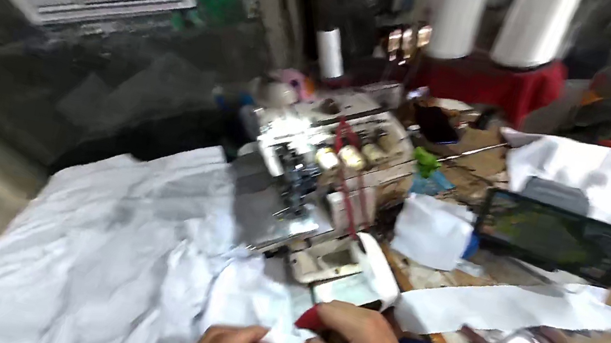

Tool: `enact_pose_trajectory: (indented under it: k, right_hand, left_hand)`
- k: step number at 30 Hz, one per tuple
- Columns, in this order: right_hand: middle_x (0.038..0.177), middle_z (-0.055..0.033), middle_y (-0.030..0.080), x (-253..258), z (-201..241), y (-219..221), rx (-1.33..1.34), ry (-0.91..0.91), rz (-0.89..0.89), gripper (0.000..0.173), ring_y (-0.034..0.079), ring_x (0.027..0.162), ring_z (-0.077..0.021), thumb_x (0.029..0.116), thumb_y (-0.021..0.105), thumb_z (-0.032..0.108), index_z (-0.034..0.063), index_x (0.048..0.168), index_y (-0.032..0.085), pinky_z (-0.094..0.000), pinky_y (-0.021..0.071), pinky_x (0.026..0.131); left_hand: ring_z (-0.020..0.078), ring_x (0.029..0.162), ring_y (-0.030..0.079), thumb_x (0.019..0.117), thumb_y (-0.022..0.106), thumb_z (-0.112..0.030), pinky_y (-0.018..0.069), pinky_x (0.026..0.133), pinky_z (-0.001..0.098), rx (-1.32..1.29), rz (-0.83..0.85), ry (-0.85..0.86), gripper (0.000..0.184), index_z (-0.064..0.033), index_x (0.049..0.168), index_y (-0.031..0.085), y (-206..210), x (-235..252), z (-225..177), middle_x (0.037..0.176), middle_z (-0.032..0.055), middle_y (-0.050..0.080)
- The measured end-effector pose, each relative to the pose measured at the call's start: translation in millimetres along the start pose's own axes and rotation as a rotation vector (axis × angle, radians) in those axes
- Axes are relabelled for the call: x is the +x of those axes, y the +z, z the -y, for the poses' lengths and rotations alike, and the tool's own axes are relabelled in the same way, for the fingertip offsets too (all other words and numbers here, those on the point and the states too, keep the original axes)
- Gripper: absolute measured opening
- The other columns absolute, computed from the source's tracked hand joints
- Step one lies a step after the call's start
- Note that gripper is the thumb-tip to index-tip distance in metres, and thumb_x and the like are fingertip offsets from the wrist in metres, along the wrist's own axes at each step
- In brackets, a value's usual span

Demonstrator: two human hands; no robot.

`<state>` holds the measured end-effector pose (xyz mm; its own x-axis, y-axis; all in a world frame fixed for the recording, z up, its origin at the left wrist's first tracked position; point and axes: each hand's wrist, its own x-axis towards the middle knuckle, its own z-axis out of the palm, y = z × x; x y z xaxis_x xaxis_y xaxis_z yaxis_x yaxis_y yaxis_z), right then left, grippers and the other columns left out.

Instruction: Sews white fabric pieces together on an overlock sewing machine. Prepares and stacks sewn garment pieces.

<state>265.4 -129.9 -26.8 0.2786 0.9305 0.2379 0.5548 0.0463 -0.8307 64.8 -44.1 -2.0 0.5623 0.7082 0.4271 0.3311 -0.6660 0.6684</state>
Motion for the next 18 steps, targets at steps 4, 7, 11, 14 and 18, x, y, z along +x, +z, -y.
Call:
enact_pose_trajectory:
  k: [4, 7, 11, 14, 18]
  right_hand:
    - [0.083, 0.0062, 0.071, -5.0, 7.1, 8.5, 0.104, 0.007, 0.138, 0.019, 0.066, 0.071, -0.0052, 0.1016, 0.062, 0.033, 0.0187, 0.105, 0.074, -0.0291, 0.0575, 0.063]
    - [0.079, -0.0004, 0.070, -1.4, 39.6, 3.4, 0.244, -0.093, 0.221, 0.022, 0.067, 0.066, -0.0087, 0.1027, 0.063, 0.029, 0.0088, 0.101, 0.072, -0.0300, 0.0584, 0.060]
    - [0.078, 0.0024, 0.072, 12.2, 49.8, 5.0, 0.295, -0.005, 0.179, 0.020, 0.068, 0.061, -0.0077, 0.1001, 0.067, 0.028, 0.0098, 0.105, 0.072, -0.0285, 0.0598, 0.054]
    - [0.070, 0.0083, 0.066, 33.0, 12.7, 22.9, -0.055, 0.181, 0.096, 0.027, 0.063, 0.058, -0.0080, 0.0939, 0.068, 0.040, 0.0203, 0.112, 0.068, -0.0339, 0.0576, 0.057]
    - [0.070, 0.0070, 0.061, 48.0, 5.2, 23.9, -0.277, 0.272, 0.144, 0.037, 0.061, 0.061, -0.0112, 0.0897, 0.070, 0.045, 0.0216, 0.116, 0.059, -0.0384, 0.0560, 0.061]
  left_hand:
    - [0.0143, 0.102, 0.068, 0.1027, 0.052, -0.008, 0.0595, 0.086, 0.0306, -0.060, -0.097, 0.021, 0.020, -0.0033, 0.108, 0.071, 5.3, -8.6, 21.5, 0.109, 0.0067, 0.070]
    - [0.0040, 0.087, 0.065, 0.1075, 0.044, -0.012, 0.0565, 0.076, 0.0211, -0.056, -0.160, 0.071, 0.024, -0.0026, 0.115, 0.065, -23.1, 2.6, 9.0, 0.100, 0.0033, 0.069]
    - [0.0055, 0.075, 0.064, 0.1013, 0.064, -0.022, 0.0547, 0.065, 0.0208, 0.213, -0.240, 0.205, 0.019, -0.0069, 0.103, 0.075, -46.0, 36.7, 3.4, 0.087, 0.0024, 0.070]
    - [0.0160, 0.074, 0.068, 0.1019, 0.060, -0.038, 0.0585, 0.063, 0.0386, 0.525, -0.054, 0.131, 0.027, -0.0159, 0.100, 0.076, -11.2, 61.4, 52.4, 0.085, 0.0010, 0.069]
    - [0.0204, 0.086, 0.069, 0.1009, 0.059, -0.045, 0.0594, 0.075, 0.0441, 0.623, 0.061, 0.055, 0.031, -0.0193, 0.107, 0.076, 7.9, 69.3, 70.3, 0.092, 0.0012, 0.068]
